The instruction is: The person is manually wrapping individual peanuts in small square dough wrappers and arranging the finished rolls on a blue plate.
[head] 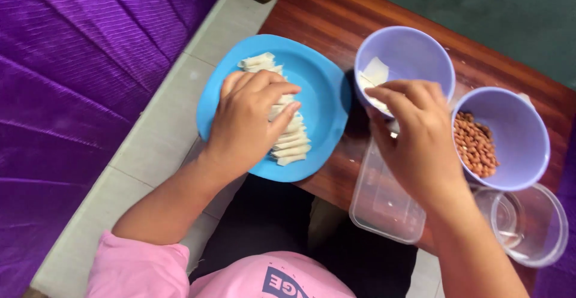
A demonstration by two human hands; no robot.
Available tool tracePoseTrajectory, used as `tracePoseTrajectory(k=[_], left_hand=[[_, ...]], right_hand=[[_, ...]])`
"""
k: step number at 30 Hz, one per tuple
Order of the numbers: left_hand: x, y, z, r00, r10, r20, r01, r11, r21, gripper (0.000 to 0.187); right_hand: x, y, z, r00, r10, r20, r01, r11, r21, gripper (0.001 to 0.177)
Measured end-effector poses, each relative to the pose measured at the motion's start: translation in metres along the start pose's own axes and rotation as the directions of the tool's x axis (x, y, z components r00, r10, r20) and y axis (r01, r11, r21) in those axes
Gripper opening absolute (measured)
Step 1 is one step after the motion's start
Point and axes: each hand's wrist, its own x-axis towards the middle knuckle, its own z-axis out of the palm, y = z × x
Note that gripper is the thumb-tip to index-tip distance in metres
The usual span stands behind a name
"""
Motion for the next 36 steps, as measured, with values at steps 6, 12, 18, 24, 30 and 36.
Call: tracePoseTrajectory(k=[6,12,18,24,30,36], left_hand=[[0.031,0.063,0.048,0.93,0.243,0.275,-0.257,0.966,0.015,0.049],[0.038,0.071,0.12,0.908,0.313,0.277,-0.393,0.867,0.308,0.023],[0.032,0.075,0.106,0.878,0.34,0.337,-0.388,0.918,0.086,0.021],[0.035,0.081,0.081,0.853,0.294,0.432,-0.308,0.951,-0.039,0.019],[0.079,0.081,0.045,0.819,0.284,0.499,-0.252,0.959,-0.132,0.013],[0.12,0.07,0.099,0.685,0.094,0.723,-0.502,0.779,0.375,0.033]], right_hand=[[-0.049,0.053,-0.012,0.948,0.247,0.203,-0.163,0.92,-0.357,0.054],[-0.064,0.053,-0.011,0.947,0.272,0.168,-0.201,0.916,-0.348,0.014],[-0.073,0.045,-0.022,0.964,0.211,0.159,-0.163,0.948,-0.274,0.012],[-0.071,0.039,-0.035,0.976,0.147,0.163,-0.126,0.983,-0.133,0.015],[-0.051,0.044,-0.068,0.971,0.156,0.18,-0.128,0.979,-0.159,0.014],[-0.025,0.083,-0.05,0.854,0.252,0.456,-0.206,0.967,-0.149,0.027]])
